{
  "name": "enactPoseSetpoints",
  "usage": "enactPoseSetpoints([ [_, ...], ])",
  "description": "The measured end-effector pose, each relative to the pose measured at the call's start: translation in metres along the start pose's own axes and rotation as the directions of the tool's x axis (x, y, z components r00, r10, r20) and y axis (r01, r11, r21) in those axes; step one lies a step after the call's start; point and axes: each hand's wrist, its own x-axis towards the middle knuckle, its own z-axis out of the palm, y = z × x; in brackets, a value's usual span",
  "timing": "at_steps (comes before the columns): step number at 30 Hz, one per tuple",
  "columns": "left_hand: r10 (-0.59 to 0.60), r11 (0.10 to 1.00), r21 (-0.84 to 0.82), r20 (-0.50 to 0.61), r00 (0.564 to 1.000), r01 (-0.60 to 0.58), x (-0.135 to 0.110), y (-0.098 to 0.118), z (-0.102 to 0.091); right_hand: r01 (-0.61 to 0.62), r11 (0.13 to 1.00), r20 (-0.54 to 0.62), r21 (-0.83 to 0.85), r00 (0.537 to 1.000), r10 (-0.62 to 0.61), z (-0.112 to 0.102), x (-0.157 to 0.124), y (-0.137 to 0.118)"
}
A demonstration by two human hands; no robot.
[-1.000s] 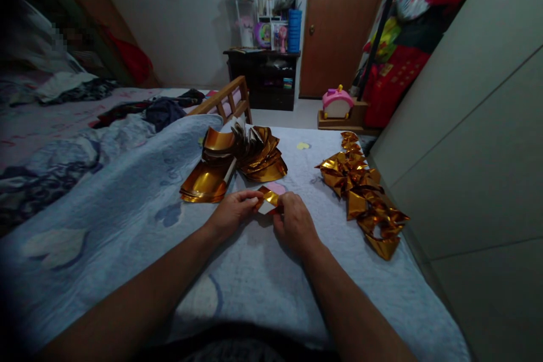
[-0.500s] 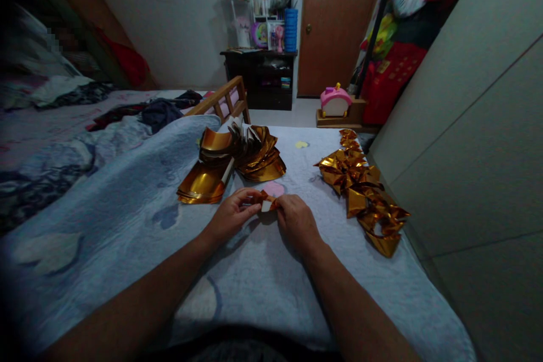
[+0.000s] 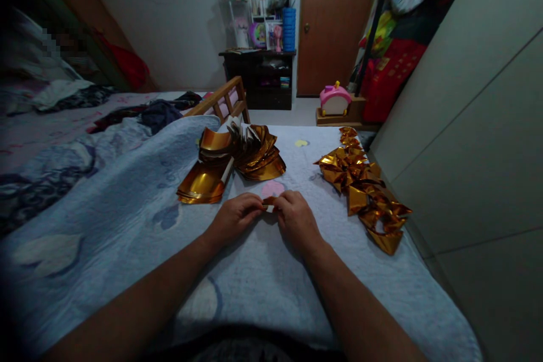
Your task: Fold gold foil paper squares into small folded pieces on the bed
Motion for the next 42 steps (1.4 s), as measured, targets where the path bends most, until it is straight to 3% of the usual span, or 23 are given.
enactPoseSetpoints([
  [7,0.067,0.974,0.212,0.067,0.995,-0.080,0.000,-0.002,0.002,-0.068,0.997,0.024,0.026,0.997,0.067,0.002,-0.003,0.002],
  [18,0.087,0.908,0.404,0.079,0.993,-0.111,0.005,-0.013,0.008,-0.115,0.985,0.148,-0.129,0.980,0.134,-0.005,0.000,0.007],
  [25,0.111,0.886,0.442,0.083,0.990,-0.136,0.002,-0.011,0.003,-0.071,0.987,0.207,-0.146,0.973,0.100,-0.010,-0.001,0.007],
  [31,0.148,0.889,0.410,0.168,0.975,-0.205,0.001,-0.013,0.004,-0.064,0.994,0.253,-0.094,0.964,0.086,-0.007,-0.001,0.004],
  [42,0.152,0.863,0.456,0.175,0.973,-0.217,0.003,-0.015,0.006,-0.036,0.993,0.250,-0.110,0.966,0.063,0.001,0.002,-0.002],
])
